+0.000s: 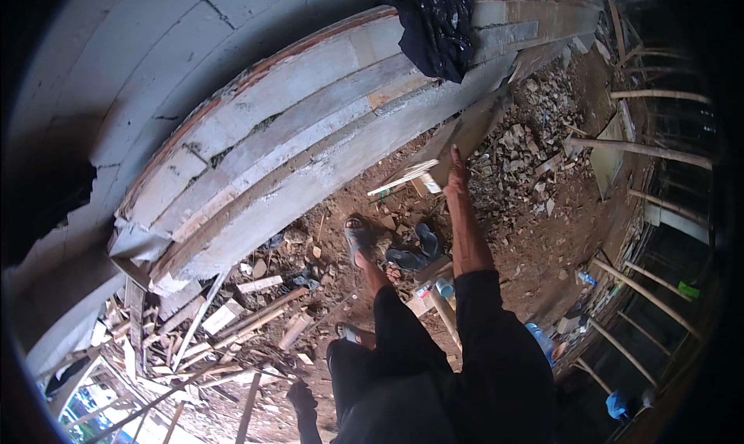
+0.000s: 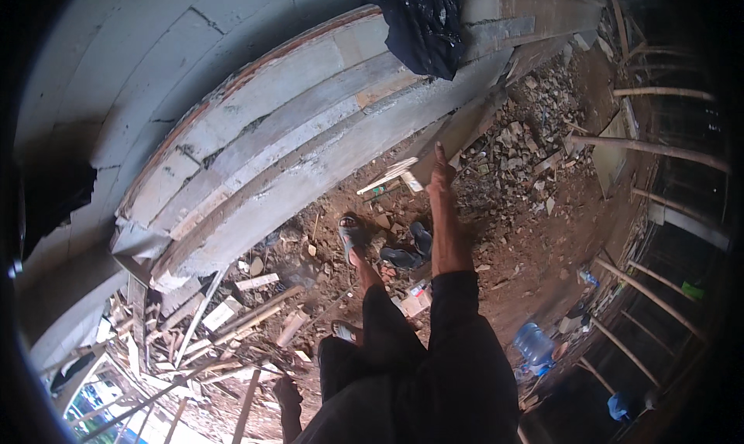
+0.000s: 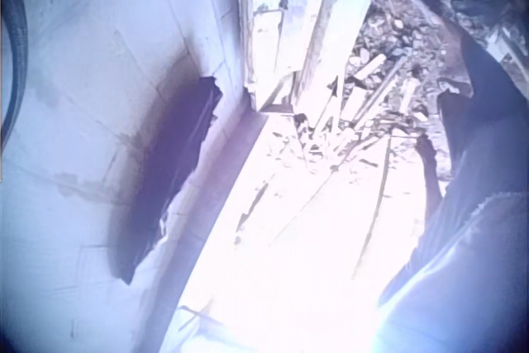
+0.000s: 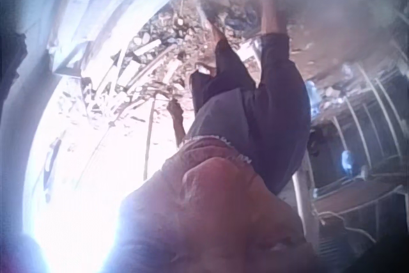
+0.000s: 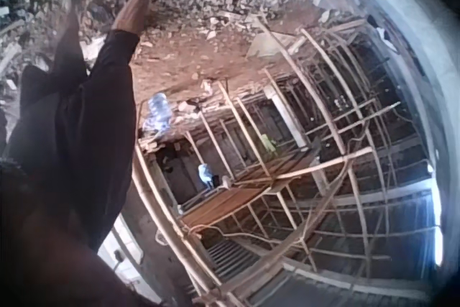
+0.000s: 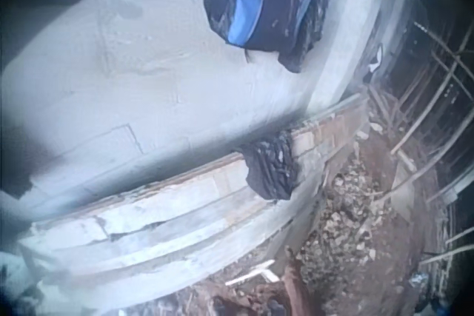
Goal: The person walks through a construction site, picks up a piece of wood, and uses a machete to chop it into smaller pieces. They then use a rebar to pry apart a larger piece of wood.
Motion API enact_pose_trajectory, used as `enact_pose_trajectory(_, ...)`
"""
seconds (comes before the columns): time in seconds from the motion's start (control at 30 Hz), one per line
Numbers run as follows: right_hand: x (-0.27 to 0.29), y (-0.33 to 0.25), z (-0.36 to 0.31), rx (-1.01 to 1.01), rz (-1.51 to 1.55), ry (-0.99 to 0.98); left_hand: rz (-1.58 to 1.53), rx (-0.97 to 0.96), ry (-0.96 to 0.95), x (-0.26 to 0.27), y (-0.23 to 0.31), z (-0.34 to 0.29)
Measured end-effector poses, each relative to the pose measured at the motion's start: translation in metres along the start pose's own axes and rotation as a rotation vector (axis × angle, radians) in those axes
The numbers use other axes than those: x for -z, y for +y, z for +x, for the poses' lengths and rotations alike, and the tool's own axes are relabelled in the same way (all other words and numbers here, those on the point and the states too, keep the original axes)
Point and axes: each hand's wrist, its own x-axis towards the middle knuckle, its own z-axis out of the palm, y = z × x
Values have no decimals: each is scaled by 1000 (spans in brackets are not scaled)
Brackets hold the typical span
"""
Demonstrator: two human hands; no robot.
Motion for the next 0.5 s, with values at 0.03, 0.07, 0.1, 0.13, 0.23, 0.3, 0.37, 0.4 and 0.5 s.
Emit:
enact_pose_trajectory(0.03, 28, -10, 4, -12, 99, -66, 54, -138, -12, 6, -13, 1)
enact_pose_trajectory(0.07, 58, -17, 13, -18, 194, -132, -163, 158, -15, 7, -13, -3)
enact_pose_trajectory(0.1, 84, -20, 12, -34, 286, -195, -190, 129, -4, 12, -24, -5)
enact_pose_trajectory(0.13, 87, -23, -18, -54, 348, -273, -189, 102, 19, 16, -39, -12)
enact_pose_trajectory(0.23, 124, -43, -136, -112, 525, -464, -233, 154, 68, 31, -85, -22)
enact_pose_trajectory(0.3, 165, -34, -183, -124, 559, -495, -232, 82, -2, 38, -101, -24)
enact_pose_trajectory(0.37, 200, -12, -218, -157, 551, -512, -276, 16, -36, 40, -113, -23)
enact_pose_trajectory(0.4, 217, 4, -233, -178, 545, -518, -262, -51, 2, 40, -126, -18)
enact_pose_trajectory(0.5, 241, 53, -276, -246, 468, -585, -424, -53, -3, 46, -143, -33)
